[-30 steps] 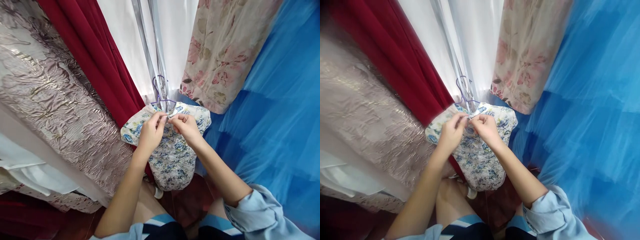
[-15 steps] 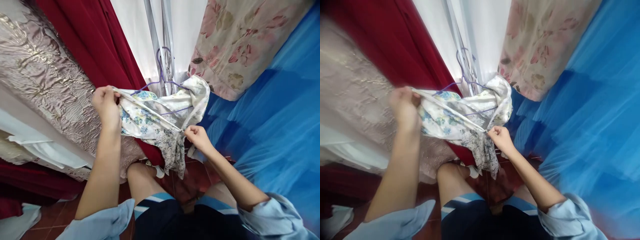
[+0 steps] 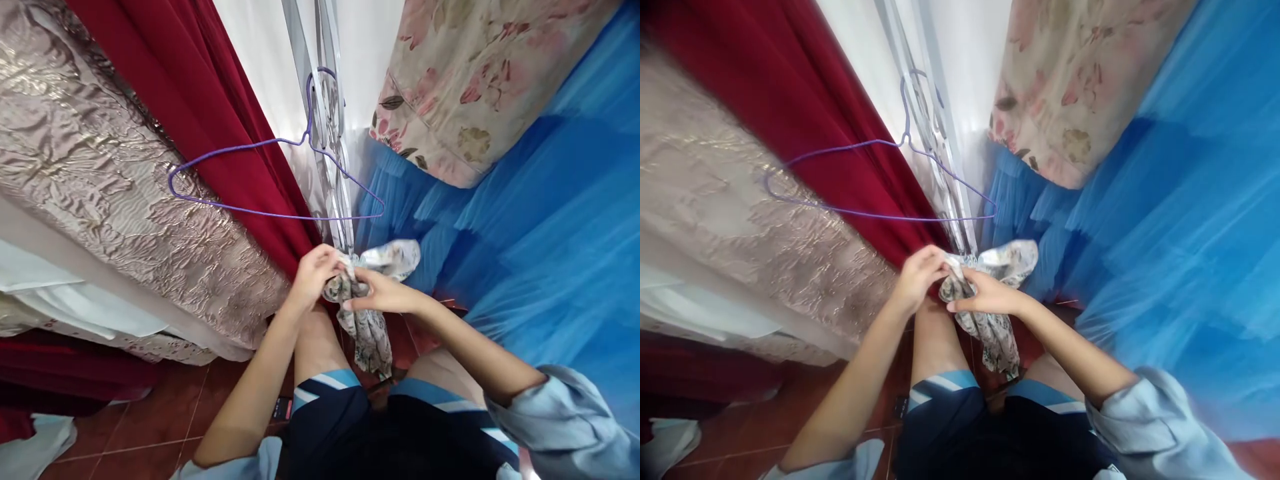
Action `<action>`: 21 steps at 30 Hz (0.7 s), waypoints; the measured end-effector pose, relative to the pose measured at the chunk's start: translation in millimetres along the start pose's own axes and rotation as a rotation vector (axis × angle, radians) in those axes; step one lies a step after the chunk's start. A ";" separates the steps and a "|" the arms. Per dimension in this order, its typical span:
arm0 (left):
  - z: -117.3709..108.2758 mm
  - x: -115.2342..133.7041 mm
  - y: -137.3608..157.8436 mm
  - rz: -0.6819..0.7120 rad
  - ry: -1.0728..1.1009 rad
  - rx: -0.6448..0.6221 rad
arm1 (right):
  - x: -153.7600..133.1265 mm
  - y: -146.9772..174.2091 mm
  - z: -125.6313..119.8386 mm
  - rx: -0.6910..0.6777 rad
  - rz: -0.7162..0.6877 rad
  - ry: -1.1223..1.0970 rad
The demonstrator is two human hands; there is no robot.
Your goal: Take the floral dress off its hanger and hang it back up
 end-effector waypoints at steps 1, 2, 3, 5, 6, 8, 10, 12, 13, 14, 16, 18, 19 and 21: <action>13.5 8.4 2.2 0.089 -0.195 -0.098 | -3.7 -2.8 3.1 -0.032 -0.011 -0.126; 23.6 16.6 3.3 0.187 -0.375 -0.158 | -7.3 -4.0 4.5 -0.021 0.003 -0.241; 29.9 23.2 3.5 0.270 -0.508 -0.182 | -10.9 -3.3 3.9 0.020 0.039 -0.347; 33.8 27.3 2.7 0.340 -0.575 -0.227 | -19.5 3.6 -2.4 0.097 0.137 -0.517; 33.2 23.5 3.1 0.308 -0.519 -0.288 | -24.9 9.0 -8.0 0.107 0.179 -0.569; 31.0 6.2 8.3 0.128 -0.351 -0.487 | -37.0 20.5 -24.6 0.124 0.238 -0.591; 25.7 -14.9 20.5 -0.087 -0.265 -0.652 | -47.1 29.5 -48.1 0.203 0.257 -0.521; 11.4 -28.5 34.3 -0.205 -0.322 -0.659 | -51.4 34.1 -76.1 0.339 0.240 -0.427; -0.5 -30.0 39.9 -0.213 -0.372 -0.598 | -50.5 34.9 -91.0 0.416 0.223 -0.383; -15.7 -27.8 44.1 -0.196 -0.427 -0.506 | -47.5 34.9 -106.1 0.496 0.202 -0.343; -53.6 -13.7 48.3 -0.125 -0.543 -0.294 | -36.3 32.7 -134.9 0.641 0.185 -0.274; -94.2 8.7 47.3 -0.046 -0.665 -0.143 | -23.1 26.0 -157.5 0.725 0.162 -0.196; -113.2 21.8 45.1 0.005 -0.726 -0.088 | -18.4 20.4 -165.0 0.730 0.121 -0.144; -145.5 49.1 38.1 0.130 -0.882 0.021 | -13.7 4.7 -170.4 0.671 0.056 -0.026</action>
Point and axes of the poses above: each hand's wrist, its own y-axis away from the middle knuckle, its own z-axis out of the palm, x = y × z, the point moved 2 cm from there along -y, towards the middle knuckle, and after that the axes turned 3 degrees about -x, right-handed, at the moved point
